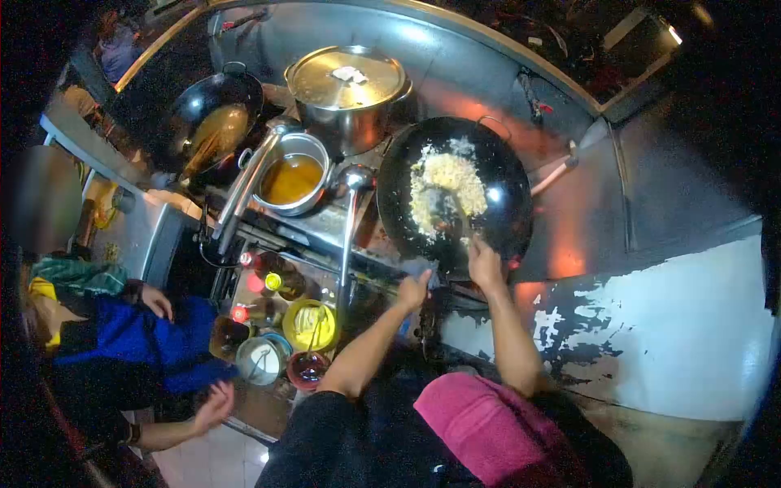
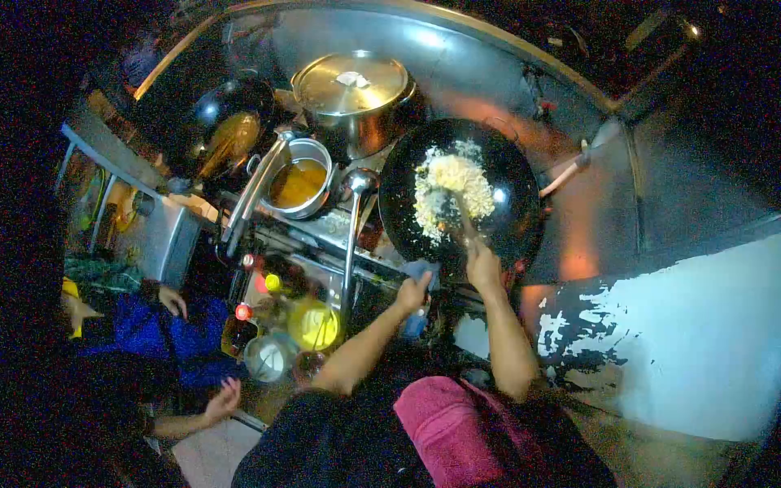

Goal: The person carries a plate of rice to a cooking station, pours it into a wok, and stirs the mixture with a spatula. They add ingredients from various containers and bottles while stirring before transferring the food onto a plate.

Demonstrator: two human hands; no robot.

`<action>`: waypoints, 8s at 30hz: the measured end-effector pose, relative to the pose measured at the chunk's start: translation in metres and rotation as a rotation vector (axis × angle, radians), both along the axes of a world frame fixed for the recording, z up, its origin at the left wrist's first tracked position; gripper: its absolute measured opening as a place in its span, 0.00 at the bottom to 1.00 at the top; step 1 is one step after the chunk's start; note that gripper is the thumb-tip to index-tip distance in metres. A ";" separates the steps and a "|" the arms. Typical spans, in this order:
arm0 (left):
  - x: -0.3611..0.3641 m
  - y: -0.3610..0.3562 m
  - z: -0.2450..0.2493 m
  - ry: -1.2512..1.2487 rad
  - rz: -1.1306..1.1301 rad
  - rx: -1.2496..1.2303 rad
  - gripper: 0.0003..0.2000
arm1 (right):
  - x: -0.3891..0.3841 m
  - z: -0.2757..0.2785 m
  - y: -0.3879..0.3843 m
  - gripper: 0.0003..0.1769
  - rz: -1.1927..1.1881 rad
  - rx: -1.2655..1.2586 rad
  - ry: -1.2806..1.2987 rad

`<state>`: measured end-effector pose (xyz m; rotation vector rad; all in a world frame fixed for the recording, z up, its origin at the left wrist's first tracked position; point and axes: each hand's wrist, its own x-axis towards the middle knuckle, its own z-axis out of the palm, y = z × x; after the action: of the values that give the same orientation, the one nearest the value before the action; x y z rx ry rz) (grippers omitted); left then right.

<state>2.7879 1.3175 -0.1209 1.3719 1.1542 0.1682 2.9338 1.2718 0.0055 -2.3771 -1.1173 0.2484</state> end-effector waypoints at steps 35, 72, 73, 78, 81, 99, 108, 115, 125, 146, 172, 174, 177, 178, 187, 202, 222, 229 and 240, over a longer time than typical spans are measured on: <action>0.000 -0.007 0.002 -0.020 0.063 -0.076 0.32 | -0.033 -0.025 -0.107 0.18 -0.288 0.449 1.104; 0.014 -0.043 0.000 -0.106 0.108 -0.142 0.32 | 0.037 0.237 -0.026 0.06 0.046 -0.711 -0.499; 0.016 -0.042 -0.003 -0.103 0.108 -0.148 0.32 | 0.081 0.194 -0.013 0.06 -0.011 -0.664 -0.572; 0.015 -0.045 -0.015 -0.012 0.173 -0.034 0.34 | 0.085 0.117 0.019 0.09 0.148 -0.640 -0.573; -0.008 -0.025 0.018 -0.018 0.123 -0.037 0.35 | 0.147 0.124 0.019 0.10 0.127 -0.683 -0.582; -0.033 -0.002 0.051 0.003 0.090 0.113 0.37 | 0.162 0.170 0.045 0.10 0.029 -0.437 -0.933; -0.031 0.006 0.031 0.106 0.052 0.091 0.36 | 0.159 0.162 0.075 0.13 0.194 -0.639 -0.904; -0.035 0.012 0.037 0.089 0.131 0.107 0.37 | 0.155 0.158 0.104 0.07 0.125 -0.484 -1.020; -0.041 0.020 0.041 0.093 0.010 0.093 0.38 | 0.172 0.176 0.139 0.09 0.087 -0.239 -1.087; -0.030 0.015 -0.016 -0.009 -0.033 0.172 0.38 | 0.107 0.183 0.146 0.12 0.756 -0.186 -0.941; -0.034 0.022 0.051 -0.054 -0.101 -0.088 0.35 | 0.145 0.165 0.123 0.06 0.257 -0.665 -1.097; -0.033 0.021 0.041 -0.043 -0.129 -0.080 0.35 | 0.132 0.168 0.113 0.06 0.337 -0.692 -1.169; -0.025 0.011 0.018 -0.012 -0.120 -0.067 0.34 | 0.150 0.180 0.108 0.06 0.290 -0.713 -0.978; -0.025 0.009 0.017 -0.043 -0.112 -0.110 0.34 | 0.170 0.183 0.106 0.06 0.242 -0.788 -0.955; 0.000 -0.009 -0.020 -0.155 -0.068 -0.145 0.33 | 0.126 0.141 0.077 0.10 0.470 -0.376 -0.950; 0.001 -0.016 0.003 -0.226 -0.079 -0.475 0.30 | 0.041 0.143 0.035 0.11 0.264 -0.721 -0.424; -0.043 -0.060 -0.037 0.108 -0.330 -0.171 0.18 | 0.020 0.113 0.008 0.10 0.004 -0.410 -0.390; -0.051 -0.066 -0.065 0.113 -0.440 -0.156 0.23 | -0.010 0.144 -0.036 0.10 0.117 -0.794 -0.226; -0.038 -0.086 -0.117 0.369 -0.599 -0.104 0.24 | 0.007 0.075 -0.007 0.11 -0.055 -0.495 -0.266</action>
<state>2.7497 1.2318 -0.2383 1.6335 0.9775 -0.5860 2.9410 1.2646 0.0807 -2.9440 -1.2151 0.2124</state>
